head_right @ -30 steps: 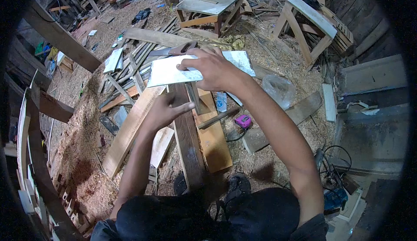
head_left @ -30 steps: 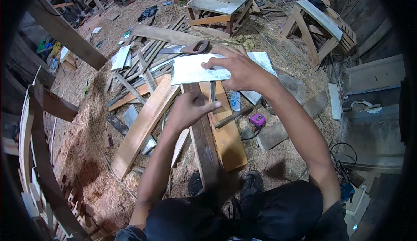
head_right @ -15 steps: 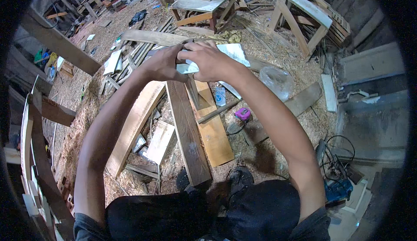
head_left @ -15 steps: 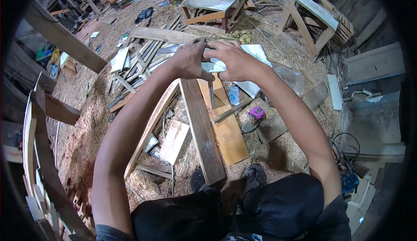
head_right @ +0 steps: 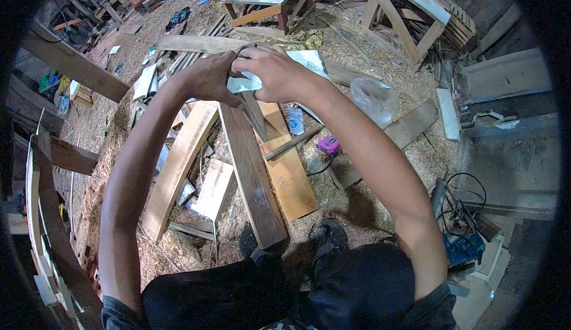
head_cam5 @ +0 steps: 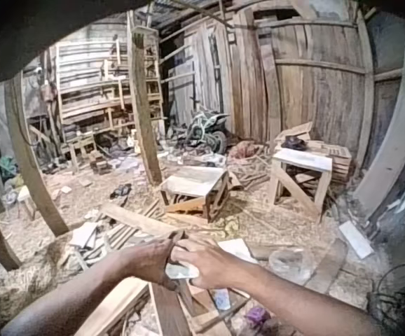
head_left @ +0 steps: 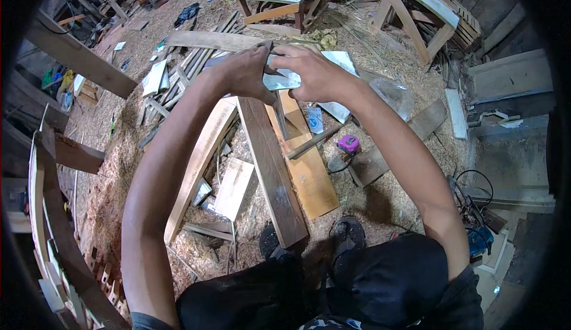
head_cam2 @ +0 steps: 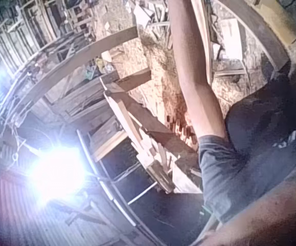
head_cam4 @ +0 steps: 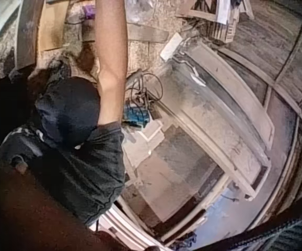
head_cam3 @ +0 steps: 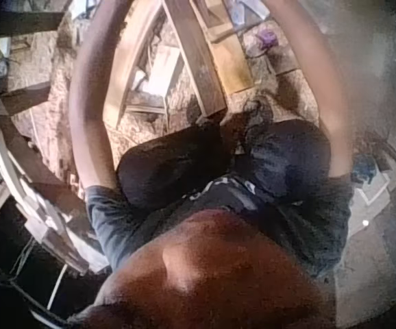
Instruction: Measure and mark wooden pieces using a measuring tape and a pencil in a workshop environment.
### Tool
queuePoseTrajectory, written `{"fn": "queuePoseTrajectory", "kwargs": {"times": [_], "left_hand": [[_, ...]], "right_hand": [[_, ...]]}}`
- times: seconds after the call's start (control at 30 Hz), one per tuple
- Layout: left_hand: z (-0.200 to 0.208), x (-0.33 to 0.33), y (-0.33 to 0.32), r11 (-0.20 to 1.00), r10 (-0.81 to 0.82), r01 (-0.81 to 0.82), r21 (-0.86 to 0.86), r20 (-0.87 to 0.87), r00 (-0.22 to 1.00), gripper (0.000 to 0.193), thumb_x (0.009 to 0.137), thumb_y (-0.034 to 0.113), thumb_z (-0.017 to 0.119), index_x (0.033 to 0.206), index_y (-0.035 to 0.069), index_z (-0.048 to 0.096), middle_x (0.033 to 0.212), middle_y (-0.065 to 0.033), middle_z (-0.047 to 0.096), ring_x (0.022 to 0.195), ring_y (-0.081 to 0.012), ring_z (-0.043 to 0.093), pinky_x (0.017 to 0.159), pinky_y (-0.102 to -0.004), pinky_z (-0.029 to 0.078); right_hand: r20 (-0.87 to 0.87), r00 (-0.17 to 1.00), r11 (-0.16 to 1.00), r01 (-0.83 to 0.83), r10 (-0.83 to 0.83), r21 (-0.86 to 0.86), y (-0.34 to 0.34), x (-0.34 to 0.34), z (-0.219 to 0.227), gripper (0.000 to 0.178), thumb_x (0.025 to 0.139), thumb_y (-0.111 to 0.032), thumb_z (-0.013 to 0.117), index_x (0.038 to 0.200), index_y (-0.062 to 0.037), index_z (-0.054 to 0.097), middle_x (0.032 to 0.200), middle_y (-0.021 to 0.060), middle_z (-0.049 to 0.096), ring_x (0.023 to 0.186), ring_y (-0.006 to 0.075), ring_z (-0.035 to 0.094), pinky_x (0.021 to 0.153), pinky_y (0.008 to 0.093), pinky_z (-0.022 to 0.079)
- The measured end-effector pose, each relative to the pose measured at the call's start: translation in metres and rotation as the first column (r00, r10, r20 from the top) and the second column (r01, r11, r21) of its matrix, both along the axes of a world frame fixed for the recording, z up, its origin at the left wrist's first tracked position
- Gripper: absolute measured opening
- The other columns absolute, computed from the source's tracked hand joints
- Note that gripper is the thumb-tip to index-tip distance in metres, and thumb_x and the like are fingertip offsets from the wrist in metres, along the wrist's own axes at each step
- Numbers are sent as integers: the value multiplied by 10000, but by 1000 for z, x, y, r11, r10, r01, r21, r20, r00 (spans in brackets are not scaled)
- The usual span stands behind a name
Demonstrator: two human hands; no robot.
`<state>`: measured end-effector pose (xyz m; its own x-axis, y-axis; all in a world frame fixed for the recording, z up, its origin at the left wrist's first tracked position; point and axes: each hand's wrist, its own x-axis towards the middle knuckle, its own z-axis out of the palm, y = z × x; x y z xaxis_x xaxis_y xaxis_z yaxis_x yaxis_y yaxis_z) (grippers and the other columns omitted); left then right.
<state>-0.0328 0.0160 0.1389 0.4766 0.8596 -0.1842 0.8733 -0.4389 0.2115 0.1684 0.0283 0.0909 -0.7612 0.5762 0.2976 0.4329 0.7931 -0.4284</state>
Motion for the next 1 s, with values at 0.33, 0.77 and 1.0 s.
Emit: {"fn": "queuePoseTrajectory", "kwargs": {"times": [0.33,0.77,1.0], "left_hand": [[-2,-21,-3,1000,-28,28,11,70,997,963,547,425,889,1254,-67,457,1195,-271,606,1159,-398,583,1004,-441,467],[-61,-94,-44,878,468,-459,-133,432,770,967,574,485,880,1299,-27,496,1095,-189,667,1018,-305,634,946,-407,472],[-185,-102,-141,529,698,-390,-753,648,-305,307,852,301,726,967,41,610,794,-40,571,739,-146,587,617,-296,475]], "right_hand": [[-133,991,843,96,-30,529,-38,4,4,493,776,-201,771,1210,-49,593,1242,186,570,1193,347,548,1031,497,403],[-19,782,-10,-32,-622,-999,-83,-59,-180,926,847,-649,659,1426,8,359,1431,192,434,1301,261,462,1057,433,379],[-218,351,-89,-682,-911,-726,-95,-111,-194,781,854,-717,594,1238,-40,535,991,53,638,892,193,630,808,391,552]]}}
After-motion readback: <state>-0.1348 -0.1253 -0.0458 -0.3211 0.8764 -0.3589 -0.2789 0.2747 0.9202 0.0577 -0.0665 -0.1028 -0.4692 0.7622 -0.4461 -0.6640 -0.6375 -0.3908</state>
